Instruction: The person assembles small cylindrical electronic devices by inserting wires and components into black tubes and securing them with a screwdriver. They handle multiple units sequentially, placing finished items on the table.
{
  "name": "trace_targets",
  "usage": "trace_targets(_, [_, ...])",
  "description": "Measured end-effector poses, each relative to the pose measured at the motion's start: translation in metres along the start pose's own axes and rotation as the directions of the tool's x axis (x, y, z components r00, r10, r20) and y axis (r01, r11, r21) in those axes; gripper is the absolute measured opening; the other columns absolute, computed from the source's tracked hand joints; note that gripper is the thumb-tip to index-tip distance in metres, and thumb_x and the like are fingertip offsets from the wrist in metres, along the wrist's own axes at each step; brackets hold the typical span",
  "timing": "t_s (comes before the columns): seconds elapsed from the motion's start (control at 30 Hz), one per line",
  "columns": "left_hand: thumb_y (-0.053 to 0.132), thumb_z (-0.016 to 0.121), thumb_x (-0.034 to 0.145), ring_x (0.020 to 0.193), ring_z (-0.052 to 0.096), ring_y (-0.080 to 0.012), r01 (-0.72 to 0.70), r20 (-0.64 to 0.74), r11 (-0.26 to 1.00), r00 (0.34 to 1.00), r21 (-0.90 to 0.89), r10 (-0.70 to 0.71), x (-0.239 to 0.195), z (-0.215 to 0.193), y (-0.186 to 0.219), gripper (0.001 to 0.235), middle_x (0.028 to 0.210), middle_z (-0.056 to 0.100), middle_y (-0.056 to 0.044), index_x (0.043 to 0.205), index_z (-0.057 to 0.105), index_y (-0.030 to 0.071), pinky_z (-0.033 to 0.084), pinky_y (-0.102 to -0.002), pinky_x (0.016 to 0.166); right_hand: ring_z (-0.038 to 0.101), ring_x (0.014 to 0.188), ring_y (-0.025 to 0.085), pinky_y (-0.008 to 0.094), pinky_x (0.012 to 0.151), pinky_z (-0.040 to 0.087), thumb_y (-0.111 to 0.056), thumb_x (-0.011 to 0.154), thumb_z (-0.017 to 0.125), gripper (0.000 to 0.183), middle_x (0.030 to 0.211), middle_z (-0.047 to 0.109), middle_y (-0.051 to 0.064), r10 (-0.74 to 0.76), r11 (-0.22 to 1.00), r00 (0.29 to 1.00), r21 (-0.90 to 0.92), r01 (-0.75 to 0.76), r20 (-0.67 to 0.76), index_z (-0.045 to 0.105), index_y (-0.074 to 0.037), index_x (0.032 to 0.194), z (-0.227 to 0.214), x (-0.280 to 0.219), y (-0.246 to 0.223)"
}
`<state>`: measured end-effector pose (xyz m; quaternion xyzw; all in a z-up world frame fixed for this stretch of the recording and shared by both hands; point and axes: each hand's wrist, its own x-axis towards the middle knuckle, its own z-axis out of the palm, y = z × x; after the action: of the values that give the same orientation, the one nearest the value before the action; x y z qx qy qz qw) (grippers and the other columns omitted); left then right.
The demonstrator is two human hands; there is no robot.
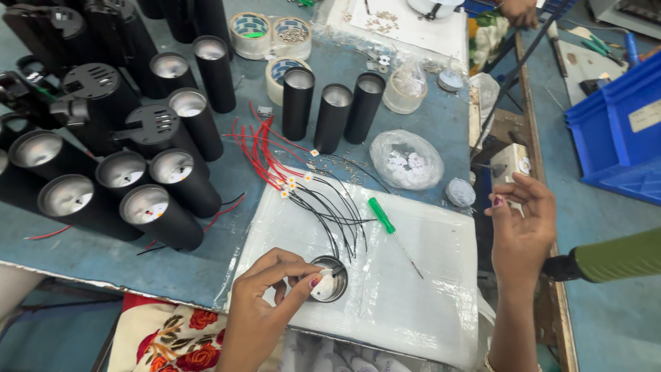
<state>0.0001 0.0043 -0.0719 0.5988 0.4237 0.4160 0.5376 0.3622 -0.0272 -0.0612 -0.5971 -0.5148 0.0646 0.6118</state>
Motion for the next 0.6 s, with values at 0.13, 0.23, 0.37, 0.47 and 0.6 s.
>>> trace_targets(0.13, [0.005,0.078,0.079,0.073,0.063,-0.0069,-0.036,-0.014,0.999,0.999,0.041,0.036,-0.001,-0.001,-0.002,0.016,0.087,0.073,-0.002,0.094,0.084,0.007,0.041,-0.022,0.051,0.063,0.108,0.016,0.03,0.088,0.056,0.006,0.104,0.058,0.035,0.122,0.064,0.013,-0.008,0.964,1.0,-0.267,0.002,-0.024,0.054,0.002,0.139,-0.015,0.003,0.028])
trace_targets(0.23, [0.005,0.078,0.078,0.071,0.063,-0.007,-0.031,-0.017,0.998,0.999,0.061,0.033,0.0,-0.001,-0.004,0.018,0.086,0.074,-0.002,0.094,0.085,0.009,0.042,-0.022,0.051,0.065,0.102,0.018,0.031,0.084,0.057,0.005,0.097,0.063,0.032,0.118,0.065,0.014,-0.019,0.866,1.0,-0.499,0.023,0.014,0.061,0.0,0.129,-0.021,0.005,0.05])
trace_targets(0.37, [0.006,0.079,0.078,0.071,0.063,-0.0071,0.0,-0.022,0.998,1.0,0.067,0.001,-0.002,-0.001,-0.005,0.019,0.085,0.074,-0.002,0.095,0.086,0.01,0.041,-0.023,0.05,0.066,0.097,0.024,0.033,0.074,0.056,-0.003,0.087,0.077,0.035,0.113,0.067,0.016,0.087,0.785,0.985,-0.619,0.025,0.15,0.067,0.0,0.12,-0.023,0.006,0.077])
trace_targets(0.47, [0.006,0.078,0.079,0.07,0.063,-0.0071,-0.011,-0.028,0.998,1.0,0.057,0.013,-0.003,0.0,-0.005,0.017,0.086,0.074,-0.002,0.094,0.085,0.01,0.041,-0.023,0.05,0.069,0.083,0.023,0.033,0.074,0.057,-0.007,0.084,0.08,0.035,0.1,0.069,0.014,0.255,0.779,0.962,-0.611,-0.141,0.102,0.069,-0.002,0.117,-0.023,0.002,0.092])
trace_targets(0.6, [0.006,0.078,0.078,0.071,0.064,-0.0072,-0.005,-0.026,0.998,1.0,0.063,0.006,-0.002,-0.001,-0.002,0.019,0.087,0.075,-0.001,0.095,0.085,0.01,0.041,-0.023,0.05,0.073,0.082,0.02,0.031,0.074,0.057,-0.004,0.087,0.076,0.015,0.095,0.075,0.011,0.22,0.798,0.971,-0.59,-0.124,0.094,0.074,-0.002,0.102,-0.025,0.001,0.101])
